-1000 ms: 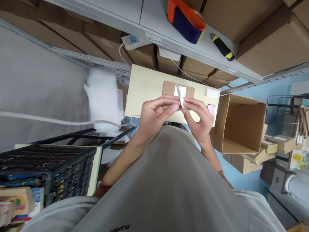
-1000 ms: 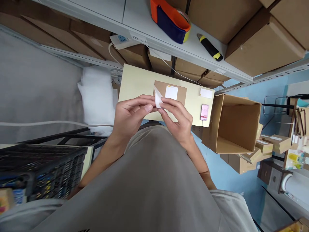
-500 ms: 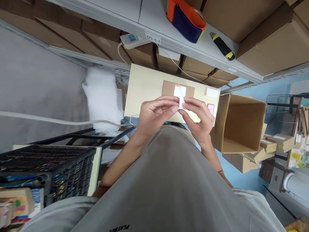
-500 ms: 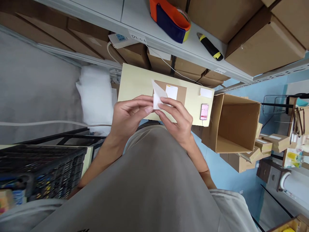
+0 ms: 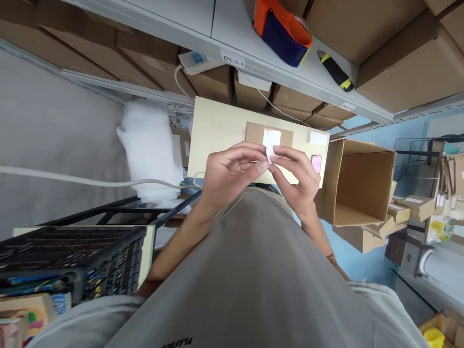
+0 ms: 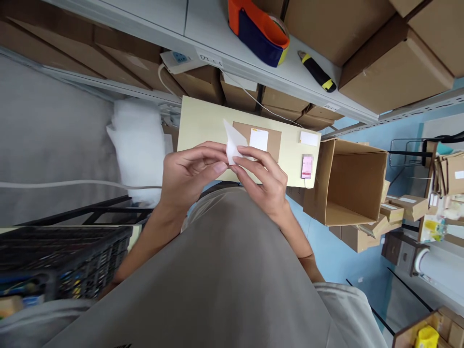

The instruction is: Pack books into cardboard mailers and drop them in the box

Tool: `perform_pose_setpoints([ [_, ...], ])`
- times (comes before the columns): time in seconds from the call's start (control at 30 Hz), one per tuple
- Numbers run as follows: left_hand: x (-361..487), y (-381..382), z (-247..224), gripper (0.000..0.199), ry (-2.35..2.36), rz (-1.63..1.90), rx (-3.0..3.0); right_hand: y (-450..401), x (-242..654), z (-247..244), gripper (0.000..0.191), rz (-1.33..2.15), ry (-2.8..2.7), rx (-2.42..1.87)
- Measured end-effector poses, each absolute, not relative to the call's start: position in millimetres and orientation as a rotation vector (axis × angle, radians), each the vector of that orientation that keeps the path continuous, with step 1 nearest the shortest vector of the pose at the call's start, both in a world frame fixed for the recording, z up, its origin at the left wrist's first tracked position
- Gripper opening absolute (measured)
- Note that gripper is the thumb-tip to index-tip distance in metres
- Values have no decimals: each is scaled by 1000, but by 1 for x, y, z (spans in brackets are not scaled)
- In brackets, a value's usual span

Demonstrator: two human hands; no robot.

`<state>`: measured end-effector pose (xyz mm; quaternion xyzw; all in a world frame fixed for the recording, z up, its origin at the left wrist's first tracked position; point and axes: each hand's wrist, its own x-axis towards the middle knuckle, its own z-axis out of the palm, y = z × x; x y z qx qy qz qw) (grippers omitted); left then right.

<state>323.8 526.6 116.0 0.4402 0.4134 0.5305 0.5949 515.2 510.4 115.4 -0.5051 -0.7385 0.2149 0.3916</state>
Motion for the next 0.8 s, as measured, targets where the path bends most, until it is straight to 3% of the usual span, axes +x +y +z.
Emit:
perform_pose_setpoints([
  [0.5,280,537,113,23,974,1165,1035,511,470,117,20,489,-1892,-1350],
  [0.8,244,541,113,29,922,1123,1025,509,435,120,18,423,-1886,-1358],
])
